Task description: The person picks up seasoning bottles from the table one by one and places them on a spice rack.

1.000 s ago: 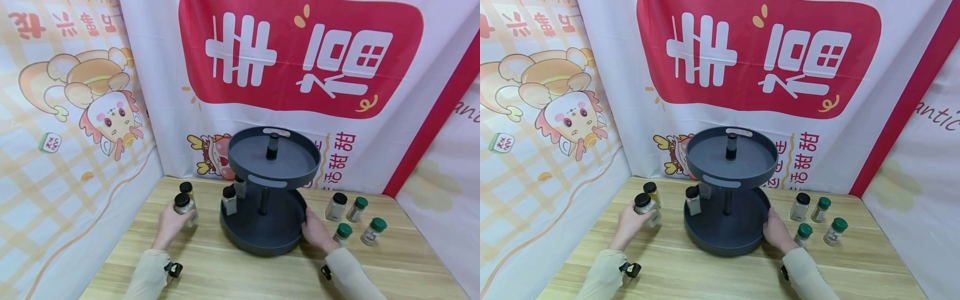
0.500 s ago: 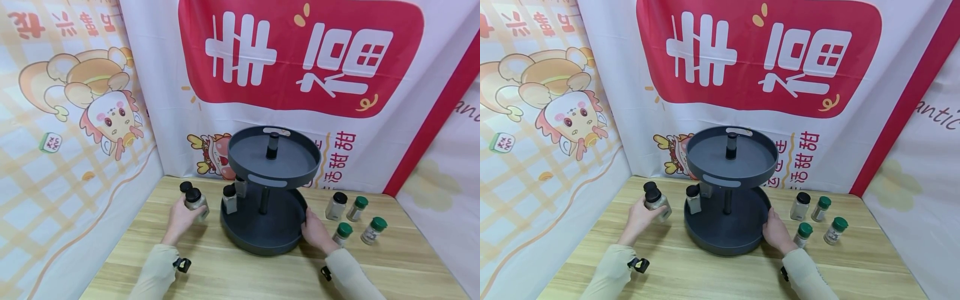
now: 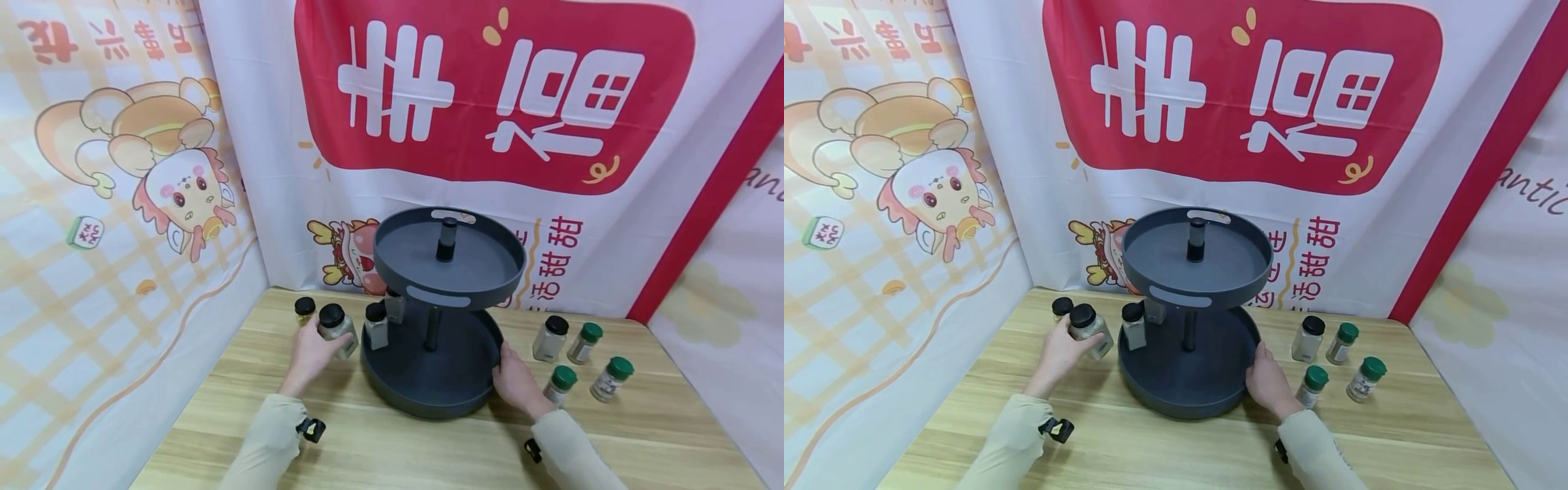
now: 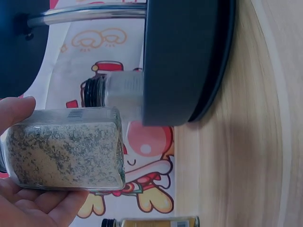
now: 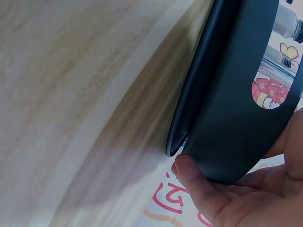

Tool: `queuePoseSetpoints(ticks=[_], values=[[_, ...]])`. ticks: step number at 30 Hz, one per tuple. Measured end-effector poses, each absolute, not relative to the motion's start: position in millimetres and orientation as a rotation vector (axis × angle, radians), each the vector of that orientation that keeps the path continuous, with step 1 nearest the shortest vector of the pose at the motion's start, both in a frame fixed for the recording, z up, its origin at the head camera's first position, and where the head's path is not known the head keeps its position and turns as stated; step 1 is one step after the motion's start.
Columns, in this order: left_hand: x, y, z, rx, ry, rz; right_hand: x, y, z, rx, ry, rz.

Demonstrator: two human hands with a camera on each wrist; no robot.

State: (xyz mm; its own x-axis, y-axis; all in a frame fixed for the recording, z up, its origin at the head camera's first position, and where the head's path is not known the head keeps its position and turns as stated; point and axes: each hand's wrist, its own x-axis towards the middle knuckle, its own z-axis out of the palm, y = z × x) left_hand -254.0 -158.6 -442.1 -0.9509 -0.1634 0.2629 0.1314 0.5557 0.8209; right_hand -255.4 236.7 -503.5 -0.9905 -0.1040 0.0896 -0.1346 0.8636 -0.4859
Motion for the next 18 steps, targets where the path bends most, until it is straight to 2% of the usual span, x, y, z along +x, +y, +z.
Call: queuePoseSetpoints(ticks=[18], values=[[-251,-133,-437,-0.075,-2.469,-1.419,-251,232,-503,0.174,-2.97,0.783]])
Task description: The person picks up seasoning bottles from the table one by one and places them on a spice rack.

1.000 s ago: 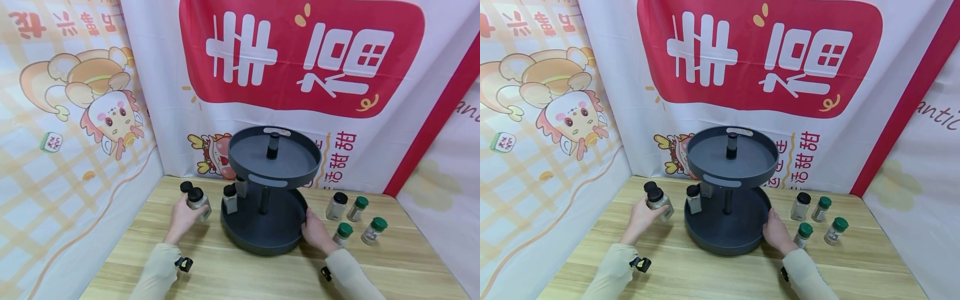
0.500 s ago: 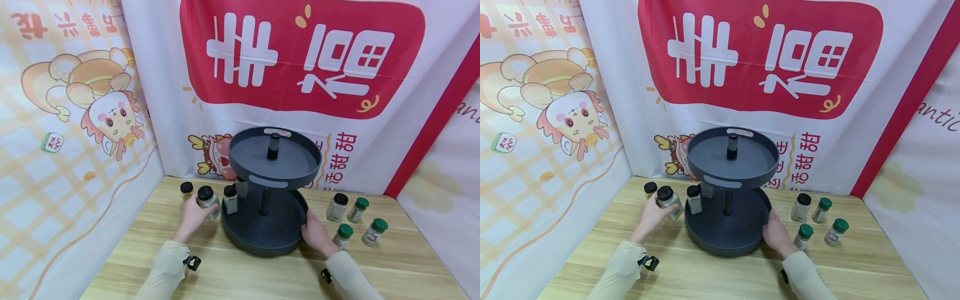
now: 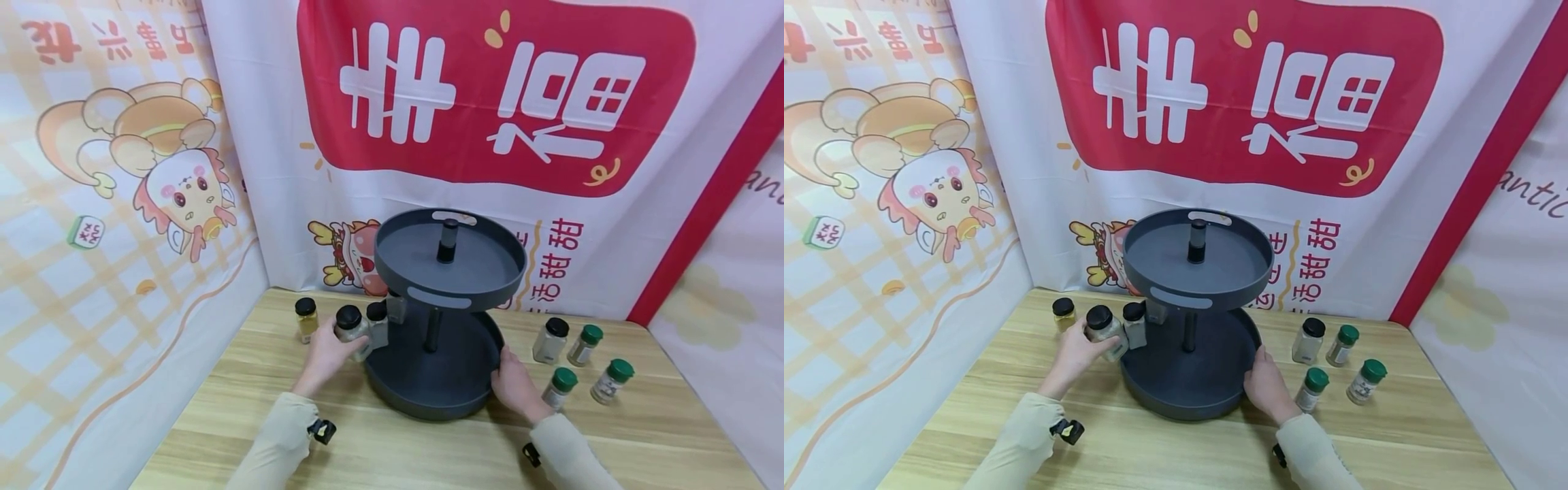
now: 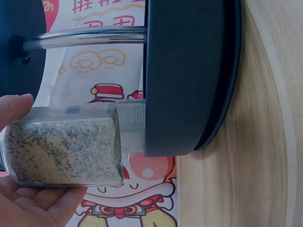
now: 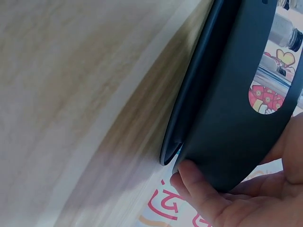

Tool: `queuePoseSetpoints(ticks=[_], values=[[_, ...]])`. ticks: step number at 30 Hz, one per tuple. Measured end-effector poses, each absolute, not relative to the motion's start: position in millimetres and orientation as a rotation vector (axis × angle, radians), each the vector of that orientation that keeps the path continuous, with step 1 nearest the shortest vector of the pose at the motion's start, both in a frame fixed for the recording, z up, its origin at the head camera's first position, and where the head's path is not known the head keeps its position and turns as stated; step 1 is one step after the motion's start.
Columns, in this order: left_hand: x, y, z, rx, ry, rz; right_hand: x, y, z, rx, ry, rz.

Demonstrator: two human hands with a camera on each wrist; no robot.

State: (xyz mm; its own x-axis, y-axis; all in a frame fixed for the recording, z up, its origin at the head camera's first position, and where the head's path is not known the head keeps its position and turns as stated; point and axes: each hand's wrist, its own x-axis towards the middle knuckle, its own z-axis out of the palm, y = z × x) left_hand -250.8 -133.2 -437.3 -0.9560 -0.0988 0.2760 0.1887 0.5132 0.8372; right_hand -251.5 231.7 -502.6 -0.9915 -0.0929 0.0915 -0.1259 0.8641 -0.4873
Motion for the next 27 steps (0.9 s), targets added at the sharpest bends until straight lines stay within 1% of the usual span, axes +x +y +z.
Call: queuePoseSetpoints(ticks=[15,27], values=[[-258,-117,-443,-0.194,-2.486,-1.388,-243,226,-501,0.123,-2.973,0.817],[-261,-107,-453,-0.287,-2.472,-1.492,-240,224,-504,0.108,-2.945,0.761]])
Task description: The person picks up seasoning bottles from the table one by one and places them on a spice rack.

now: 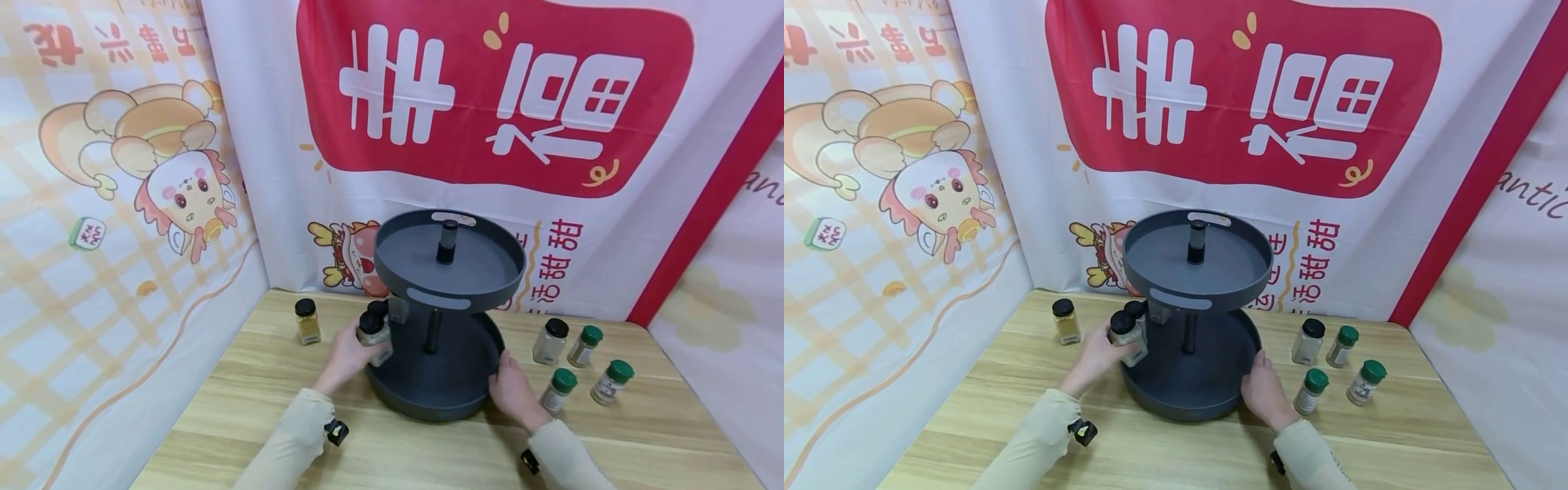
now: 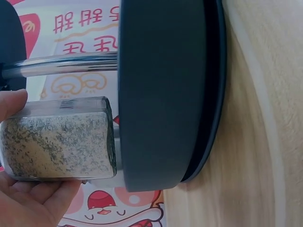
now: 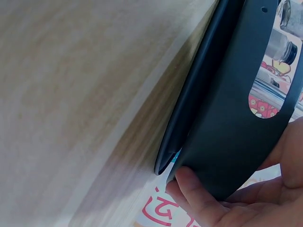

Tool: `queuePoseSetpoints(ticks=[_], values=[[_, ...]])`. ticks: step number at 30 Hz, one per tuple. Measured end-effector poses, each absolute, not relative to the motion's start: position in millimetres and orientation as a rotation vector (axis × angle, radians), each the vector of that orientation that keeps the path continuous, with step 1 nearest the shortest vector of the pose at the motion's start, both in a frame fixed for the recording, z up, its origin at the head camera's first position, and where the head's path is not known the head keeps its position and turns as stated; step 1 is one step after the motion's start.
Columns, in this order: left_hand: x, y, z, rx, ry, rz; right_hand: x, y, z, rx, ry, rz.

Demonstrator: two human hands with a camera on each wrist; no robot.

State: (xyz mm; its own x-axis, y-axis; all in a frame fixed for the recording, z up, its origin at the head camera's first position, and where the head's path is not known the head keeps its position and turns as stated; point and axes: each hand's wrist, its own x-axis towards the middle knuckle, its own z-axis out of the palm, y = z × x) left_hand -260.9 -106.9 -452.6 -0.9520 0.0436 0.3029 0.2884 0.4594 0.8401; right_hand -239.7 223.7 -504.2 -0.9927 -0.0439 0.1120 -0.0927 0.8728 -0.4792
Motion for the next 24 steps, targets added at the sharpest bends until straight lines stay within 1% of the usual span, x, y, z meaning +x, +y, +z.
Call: queuePoseSetpoints(ticks=[9,24], values=[[-262,-100,-454,-0.298,-2.493,-1.478,-240,223,-505,0.114,-2.936,0.758],[-266,-97,-468,-0.302,-2.533,-1.434,-236,221,-502,0.112,-2.939,0.749]])
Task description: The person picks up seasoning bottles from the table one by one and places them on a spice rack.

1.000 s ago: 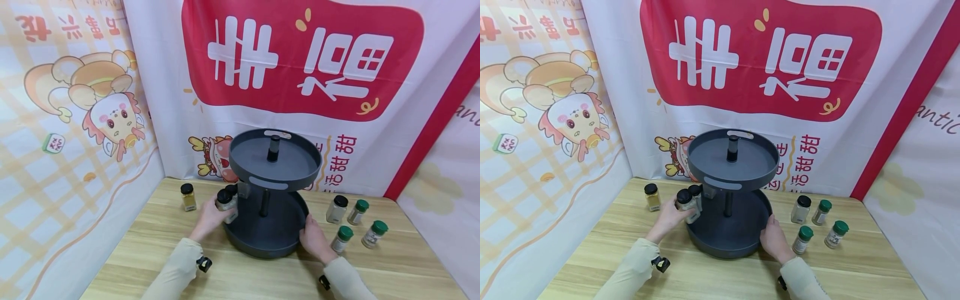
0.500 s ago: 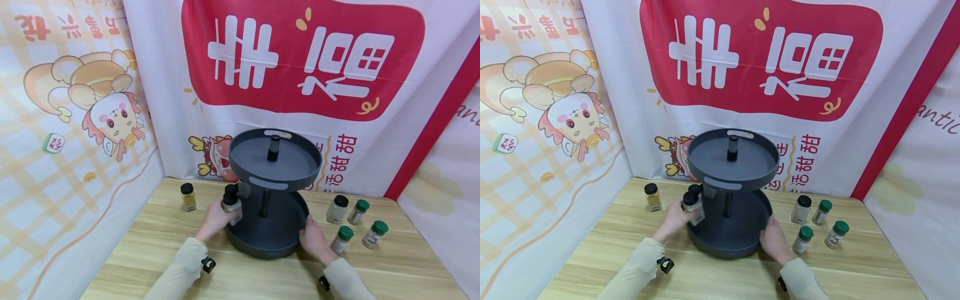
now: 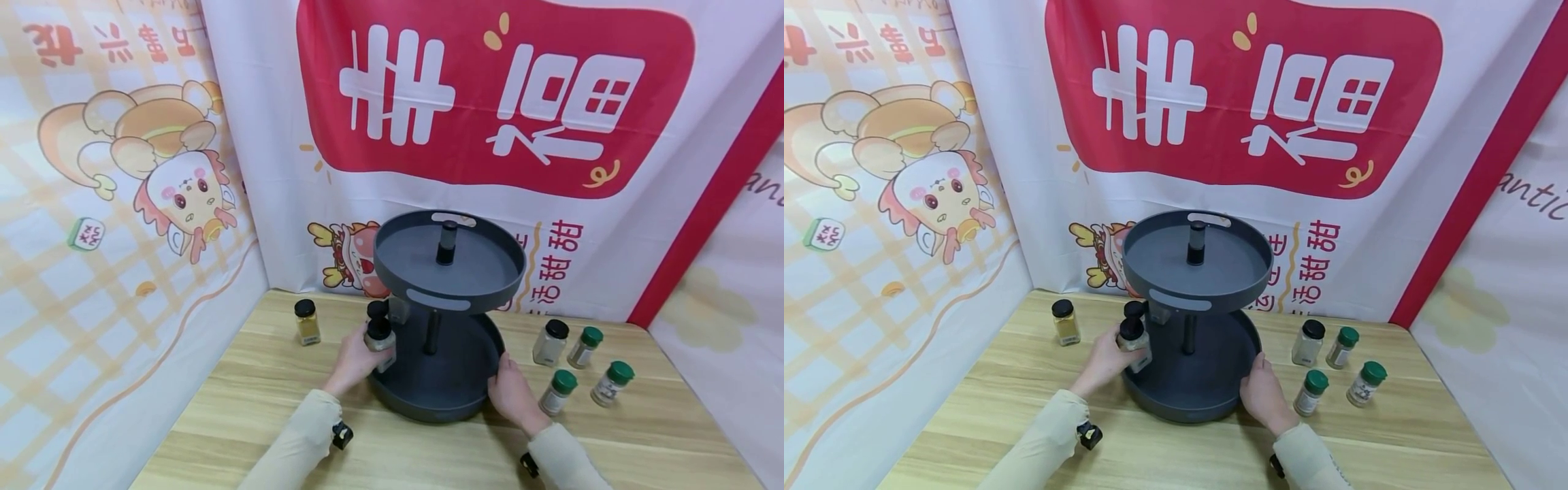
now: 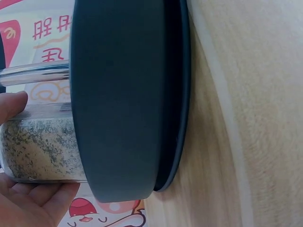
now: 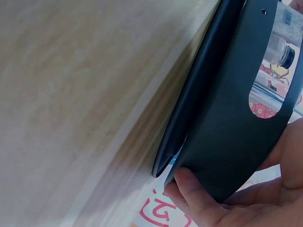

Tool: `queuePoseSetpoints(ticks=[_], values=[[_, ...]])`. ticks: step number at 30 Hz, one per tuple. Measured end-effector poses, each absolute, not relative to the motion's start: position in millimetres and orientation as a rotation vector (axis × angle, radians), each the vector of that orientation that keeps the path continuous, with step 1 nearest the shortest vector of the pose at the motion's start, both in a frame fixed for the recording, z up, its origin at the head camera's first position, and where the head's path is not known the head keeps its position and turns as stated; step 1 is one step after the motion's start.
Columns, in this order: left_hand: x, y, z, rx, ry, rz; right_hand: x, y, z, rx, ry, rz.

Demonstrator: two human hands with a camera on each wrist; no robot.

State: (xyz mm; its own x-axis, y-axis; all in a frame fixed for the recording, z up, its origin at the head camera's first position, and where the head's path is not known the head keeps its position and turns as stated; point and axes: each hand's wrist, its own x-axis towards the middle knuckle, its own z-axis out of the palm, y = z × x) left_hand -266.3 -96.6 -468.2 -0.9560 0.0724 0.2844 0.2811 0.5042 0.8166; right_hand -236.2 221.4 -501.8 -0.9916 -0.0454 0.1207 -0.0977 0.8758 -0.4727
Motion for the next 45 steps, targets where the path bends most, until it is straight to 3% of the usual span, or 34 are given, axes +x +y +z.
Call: queuePoseSetpoints(ticks=[45], values=[[-274,-97,-481,-0.33,-2.631,-1.302,-228,217,-501,0.108,-2.936,0.757]])
